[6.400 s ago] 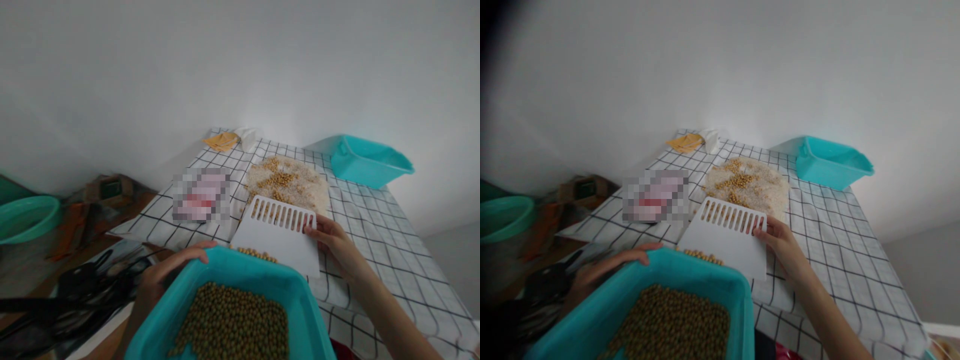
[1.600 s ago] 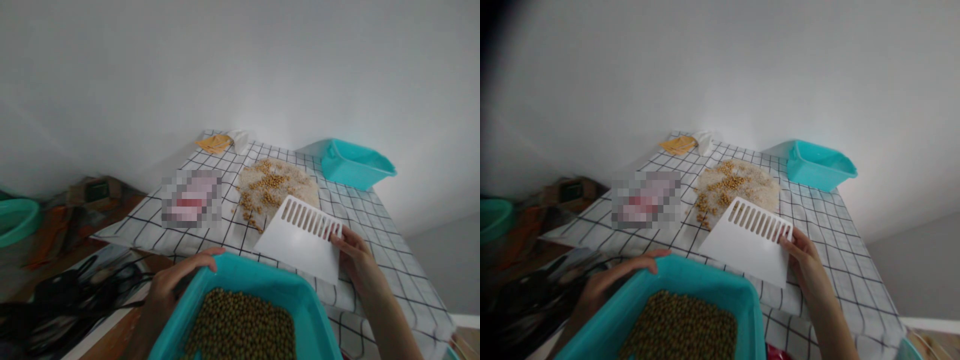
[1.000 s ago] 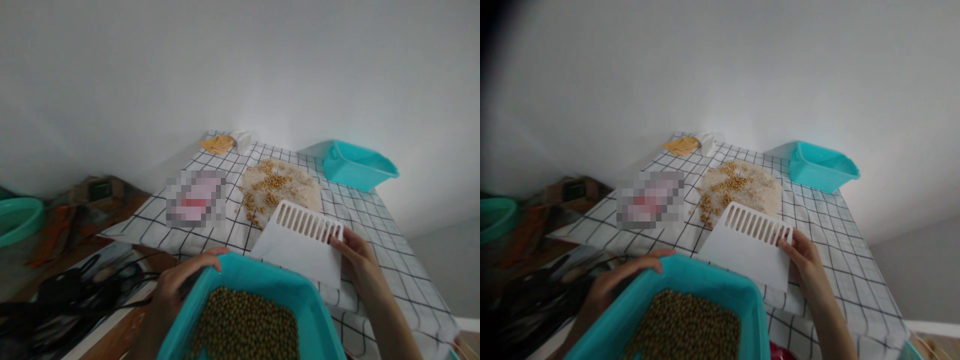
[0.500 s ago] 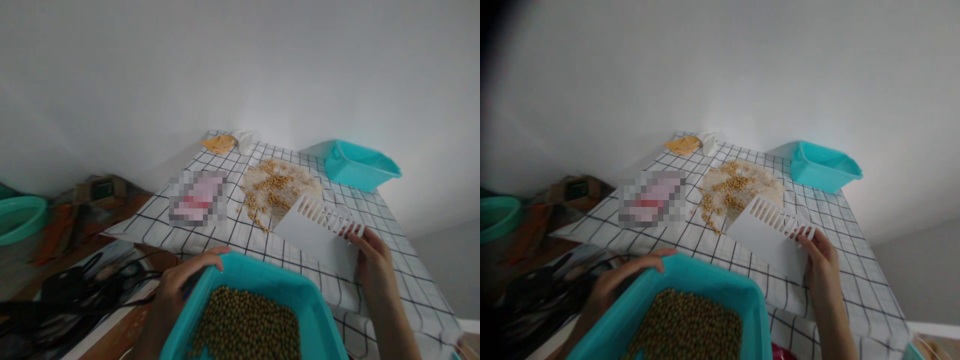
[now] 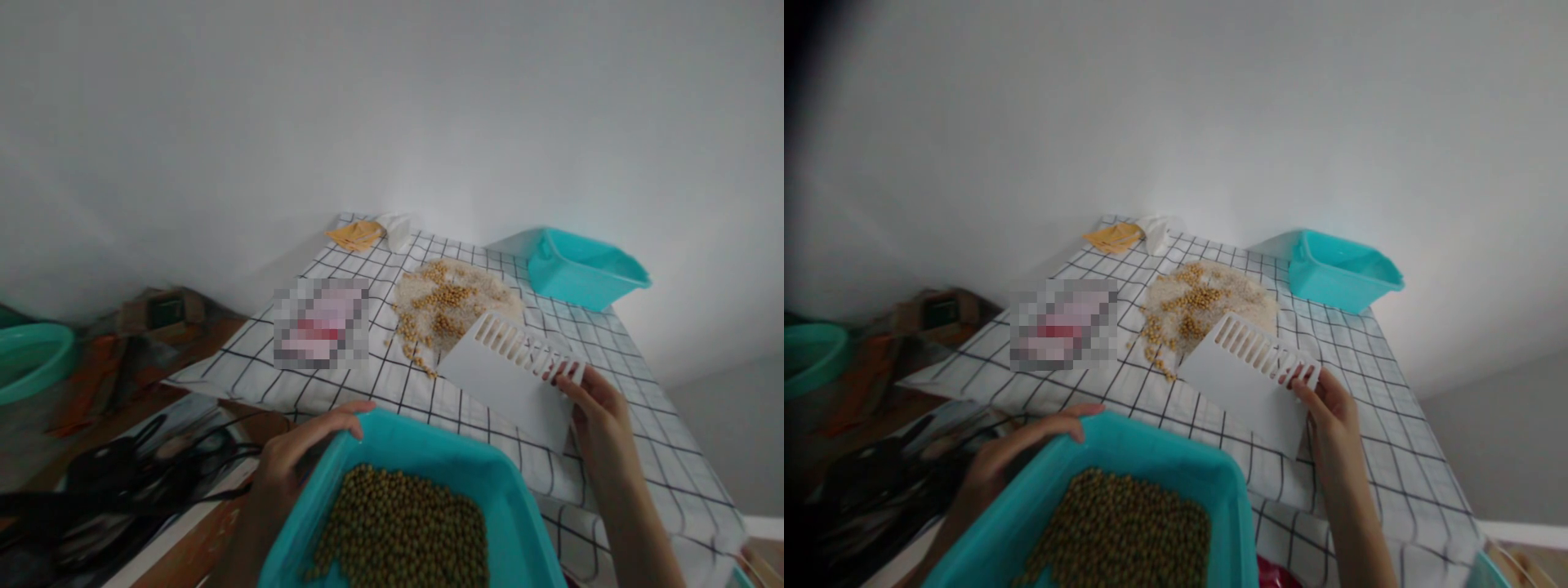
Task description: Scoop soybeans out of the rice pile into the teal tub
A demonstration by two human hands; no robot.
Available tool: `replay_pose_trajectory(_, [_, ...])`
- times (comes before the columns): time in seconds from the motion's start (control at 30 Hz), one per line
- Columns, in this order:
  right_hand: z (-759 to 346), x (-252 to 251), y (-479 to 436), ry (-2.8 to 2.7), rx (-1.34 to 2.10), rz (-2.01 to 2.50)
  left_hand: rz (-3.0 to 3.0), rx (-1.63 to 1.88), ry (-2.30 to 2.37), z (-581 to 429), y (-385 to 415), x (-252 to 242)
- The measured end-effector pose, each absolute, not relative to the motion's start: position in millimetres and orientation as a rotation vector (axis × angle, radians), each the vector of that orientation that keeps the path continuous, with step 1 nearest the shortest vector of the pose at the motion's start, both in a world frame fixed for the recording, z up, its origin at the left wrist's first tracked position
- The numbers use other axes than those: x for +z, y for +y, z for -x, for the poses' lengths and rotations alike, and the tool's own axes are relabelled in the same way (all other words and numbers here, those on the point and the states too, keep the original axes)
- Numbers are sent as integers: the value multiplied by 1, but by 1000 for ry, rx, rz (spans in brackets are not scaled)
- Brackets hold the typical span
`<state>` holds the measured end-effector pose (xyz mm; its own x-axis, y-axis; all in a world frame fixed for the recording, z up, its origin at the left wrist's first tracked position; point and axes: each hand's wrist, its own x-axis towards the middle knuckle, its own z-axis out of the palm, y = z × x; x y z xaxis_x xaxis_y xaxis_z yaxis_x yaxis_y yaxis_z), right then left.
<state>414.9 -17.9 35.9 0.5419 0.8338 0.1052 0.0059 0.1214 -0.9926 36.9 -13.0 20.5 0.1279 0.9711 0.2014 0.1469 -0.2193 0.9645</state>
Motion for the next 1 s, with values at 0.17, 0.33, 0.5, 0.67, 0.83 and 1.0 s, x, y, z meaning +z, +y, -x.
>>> replay_pose_trajectory(0.17, [-421, 33, -16, -868, 761, 1320, -1520, 1182, 1153, -37, -14, 25])
replay_pose_trajectory(0.33, [-425, 29, -16, -863, 761, 1324, -1544, 1130, 1145, -35, -12, 26])
replay_pose_trajectory(0.5, [-422, 31, -14, -839, 766, 1311, -1529, 1160, 1170, -37, -13, 26])
replay_pose_trajectory(0.67, [-414, 38, -15, -859, 772, 1324, -1480, 1170, 1177, -40, -14, 29])
replay_pose_trajectory(0.83, [-413, 37, -15, -852, 769, 1320, -1495, 1168, 1182, -39, -14, 29])
replay_pose_trajectory(1.0, [-412, 37, -13, -862, 799, 1316, -1535, 1165, 1177, -38, -14, 26])
